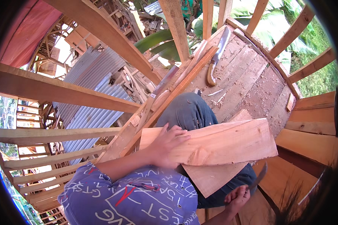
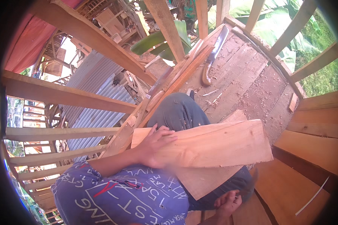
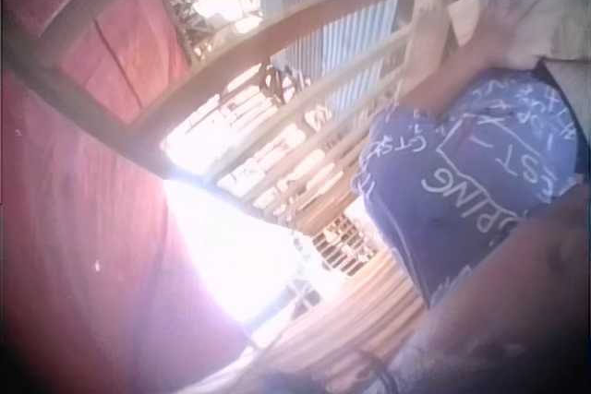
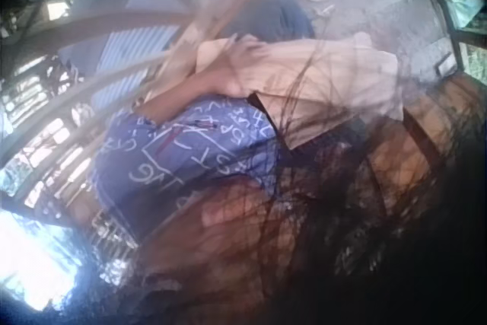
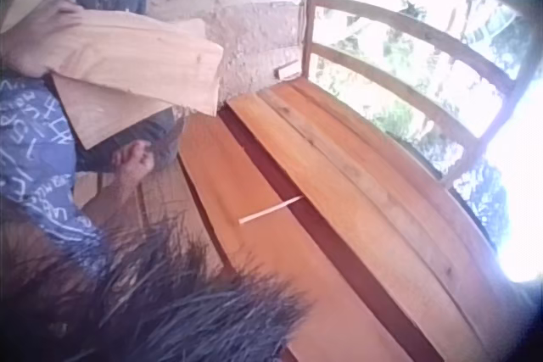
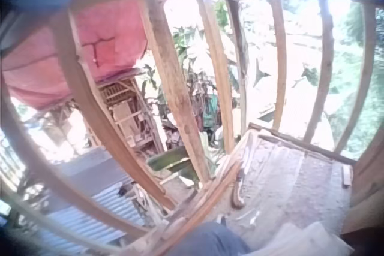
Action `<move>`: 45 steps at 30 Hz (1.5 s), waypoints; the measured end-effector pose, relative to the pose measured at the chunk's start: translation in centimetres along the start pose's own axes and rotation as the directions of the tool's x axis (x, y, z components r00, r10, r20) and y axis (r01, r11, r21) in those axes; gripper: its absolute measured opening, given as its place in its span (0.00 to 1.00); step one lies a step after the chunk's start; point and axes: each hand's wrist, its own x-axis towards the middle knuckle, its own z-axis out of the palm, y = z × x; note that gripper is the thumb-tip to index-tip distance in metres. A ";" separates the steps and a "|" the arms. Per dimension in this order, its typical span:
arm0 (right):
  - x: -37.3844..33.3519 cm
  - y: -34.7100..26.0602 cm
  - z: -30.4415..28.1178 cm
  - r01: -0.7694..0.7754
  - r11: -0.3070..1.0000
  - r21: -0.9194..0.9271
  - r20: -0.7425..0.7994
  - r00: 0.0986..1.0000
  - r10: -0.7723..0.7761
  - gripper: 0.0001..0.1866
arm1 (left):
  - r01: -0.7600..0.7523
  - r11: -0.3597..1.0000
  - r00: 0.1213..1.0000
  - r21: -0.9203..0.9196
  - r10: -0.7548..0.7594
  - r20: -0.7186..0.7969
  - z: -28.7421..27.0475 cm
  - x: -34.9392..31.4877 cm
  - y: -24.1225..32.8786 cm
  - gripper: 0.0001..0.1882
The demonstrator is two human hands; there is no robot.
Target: The person sits cross-legged and uses a curved knife to shave and shape a rectangular wooden plank. They repeatedly scrape the surface and edges of the wood, removing thin shavings and refining the plank's profile.
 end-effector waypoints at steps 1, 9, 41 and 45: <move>-0.3 0.3 1.0 -0.147 0.985 -0.087 0.211 0.964 0.163 0.16 | 0.008 1.000 1.000 -0.001 -0.008 -0.003 0.1 0.2 0.2 0.53; 2.1 1.3 2.7 -0.053 0.994 0.098 -0.105 0.993 0.063 0.15 | -0.012 1.000 1.000 0.009 0.013 -0.021 1.0 1.1 0.4 0.51; 0.9 0.0 0.2 0.017 1.000 -0.021 0.055 0.998 -0.016 0.13 | -0.035 0.998 0.996 0.044 0.039 -0.083 2.0 1.1 -0.1 0.52; 0.5 0.7 2.4 -0.237 0.912 -0.334 0.444 0.814 0.374 0.10 | -0.041 0.998 0.998 0.037 0.043 -0.042 1.8 1.2 -0.1 0.52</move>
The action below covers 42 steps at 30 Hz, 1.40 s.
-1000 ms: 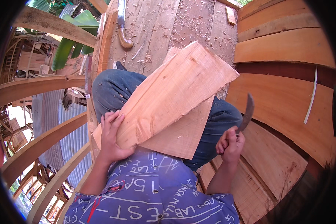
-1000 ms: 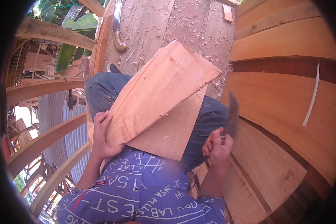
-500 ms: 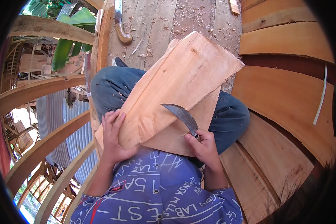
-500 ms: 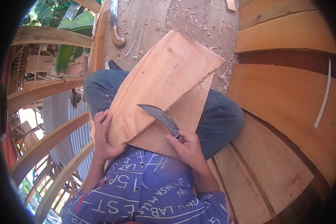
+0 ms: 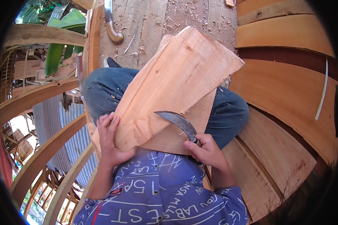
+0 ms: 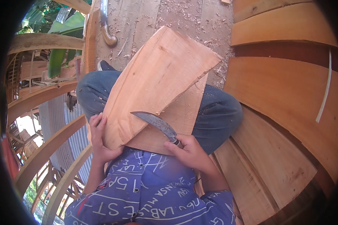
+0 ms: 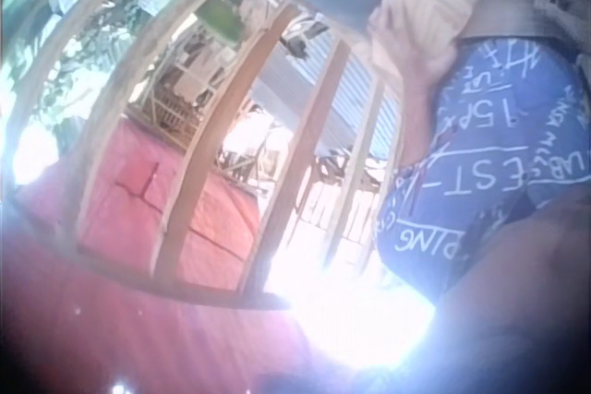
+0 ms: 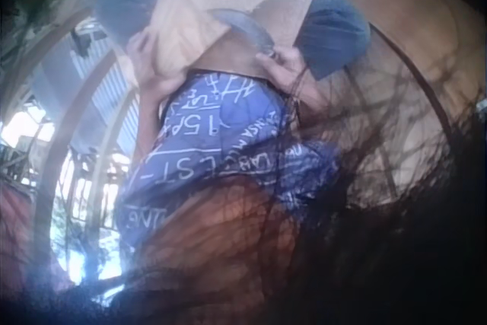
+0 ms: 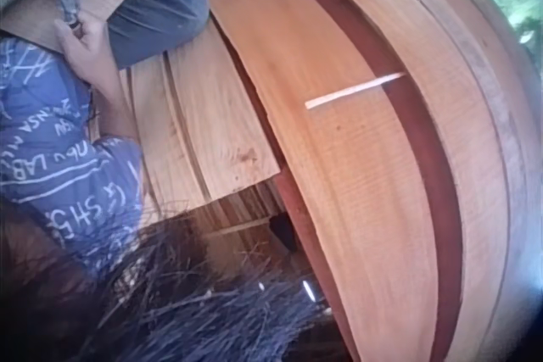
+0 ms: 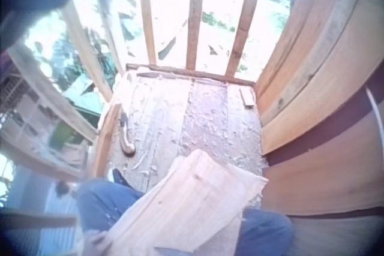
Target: The person sits cross-legged and uses a curved knife to shave and shape a rectangular wooden plank. They repeatedly scrape the surface and edges of the wood, removing thin shavings and refining the plank's profile.
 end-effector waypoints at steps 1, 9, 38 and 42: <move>0.2 0.1 0.1 0.012 1.000 0.018 -0.028 1.000 -0.012 0.10 | 0.005 1.000 1.000 0.009 -0.005 0.014 -0.2 -0.2 0.0 0.52; 0.4 0.9 1.1 0.170 0.985 -0.006 -0.242 0.956 -0.167 0.08 | 0.015 1.000 1.000 -0.013 -0.015 -0.023 0.0 0.0 0.1 0.51; 1.4 1.1 2.4 0.257 0.874 -0.412 -0.385 0.820 -0.423 0.06 | 0.005 1.000 1.000 0.008 -0.005 0.019 -0.1 -0.5 -0.5 0.53; 1.4 1.4 2.4 0.243 0.853 -0.461 -0.386 0.811 -0.440 0.07 | 0.003 1.000 1.000 0.002 -0.003 0.017 -0.1 -0.5 -0.6 0.54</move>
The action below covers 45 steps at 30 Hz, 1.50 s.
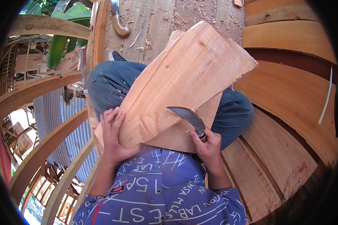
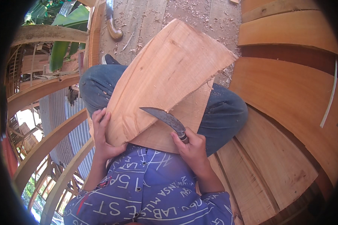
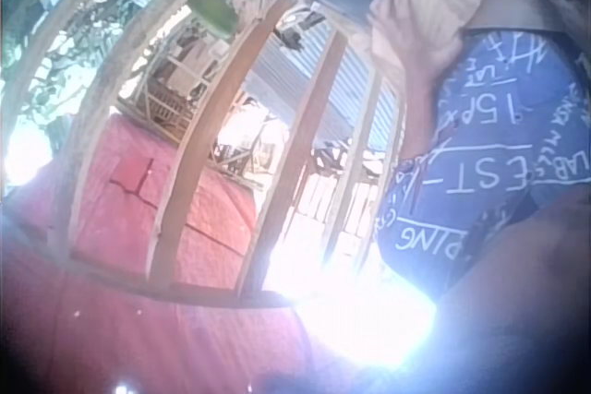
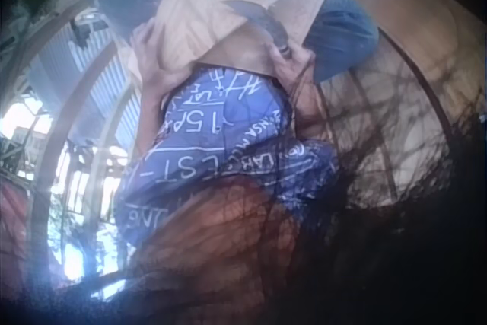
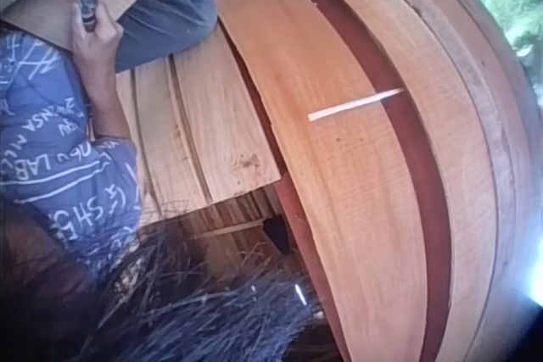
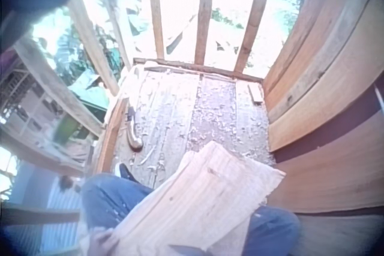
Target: The person sits cross-legged and uses a curved knife to shave and shape a rectangular wooden plank. They repeatedly scrape the surface and edges of the wood, removing thin shavings and refining the plank's profile.
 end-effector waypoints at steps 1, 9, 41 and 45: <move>0.0 -0.1 0.1 0.000 1.000 0.001 -0.011 1.000 0.000 0.07 | 0.000 1.000 1.000 -0.003 0.000 0.000 0.0 0.0 0.0 0.54; 0.9 1.9 -2.4 -0.098 0.989 0.108 -0.326 0.937 0.129 0.08 | 0.019 1.000 0.999 -0.001 -0.019 -0.029 -0.1 0.2 0.4 0.52; 0.9 -1.3 -2.0 -0.309 0.926 0.217 0.287 0.927 0.242 0.10 | 0.017 1.000 0.999 -0.011 -0.017 -0.042 0.1 0.4 0.4 0.51; 0.3 0.4 -0.7 -0.075 0.991 0.107 -0.125 0.988 0.089 0.11 | 0.013 1.000 0.999 -0.018 -0.013 -0.035 0.0 0.7 0.5 0.51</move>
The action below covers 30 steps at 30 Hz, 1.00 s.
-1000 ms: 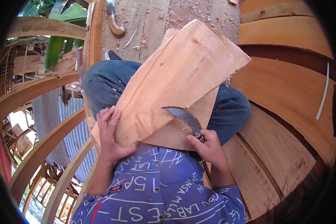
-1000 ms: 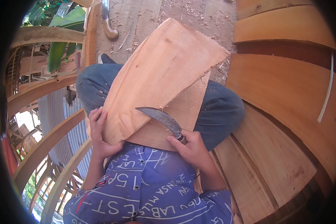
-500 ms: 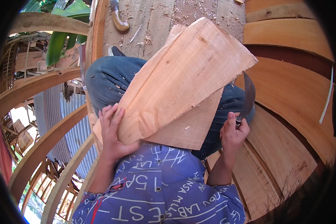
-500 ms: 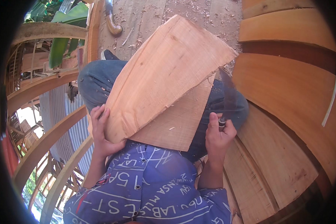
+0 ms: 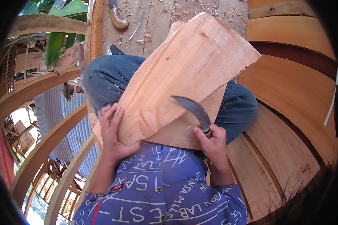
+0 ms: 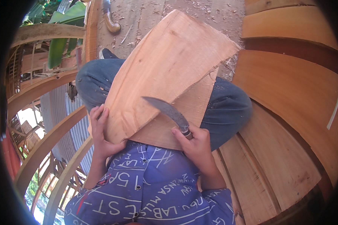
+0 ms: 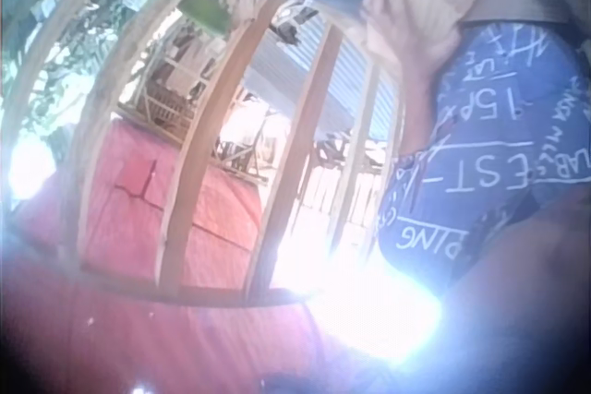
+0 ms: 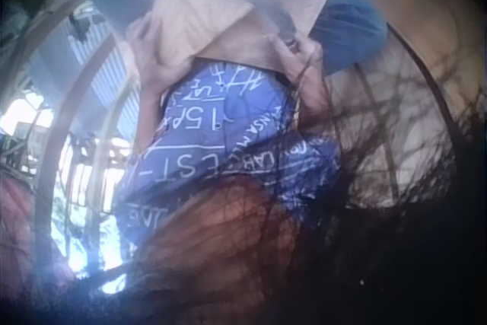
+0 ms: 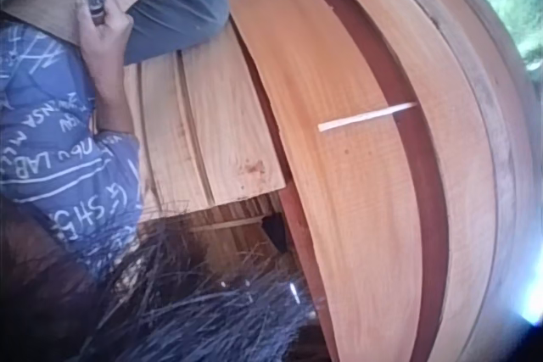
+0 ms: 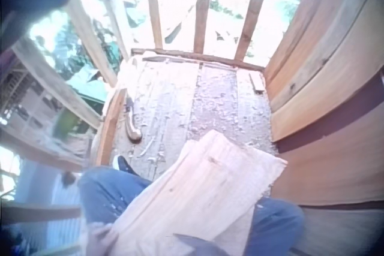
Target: The person sits cross-legged and uses a curved knife to shave and shape a rectangular wooden plank. They repeatedly scrape the surface and edges of the wood, removing thin shavings and refining the plank's profile.
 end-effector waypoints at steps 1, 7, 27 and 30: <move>0.2 0.3 0.4 0.087 0.994 -0.062 -0.139 0.986 -0.095 0.11 | 0.005 1.000 1.000 0.000 -0.005 -0.012 0.1 -0.3 0.0 0.51; 0.3 -0.5 -4.3 -0.046 0.927 0.373 -0.199 0.971 0.129 0.12 | 0.009 1.000 1.000 0.012 -0.009 0.005 0.1 -0.3 -0.1 0.51; 3.8 -0.4 -2.3 0.134 0.848 0.512 -0.225 0.974 -0.017 0.11 | -0.040 0.996 0.999 0.081 0.038 0.031 -0.1 -1.1 -0.7 0.49; 7.1 -0.6 -2.1 0.354 0.718 0.600 -0.409 0.906 -0.105 0.12 | -0.094 0.991 0.988 0.096 0.081 0.133 -1.2 -1.9 -1.4 0.48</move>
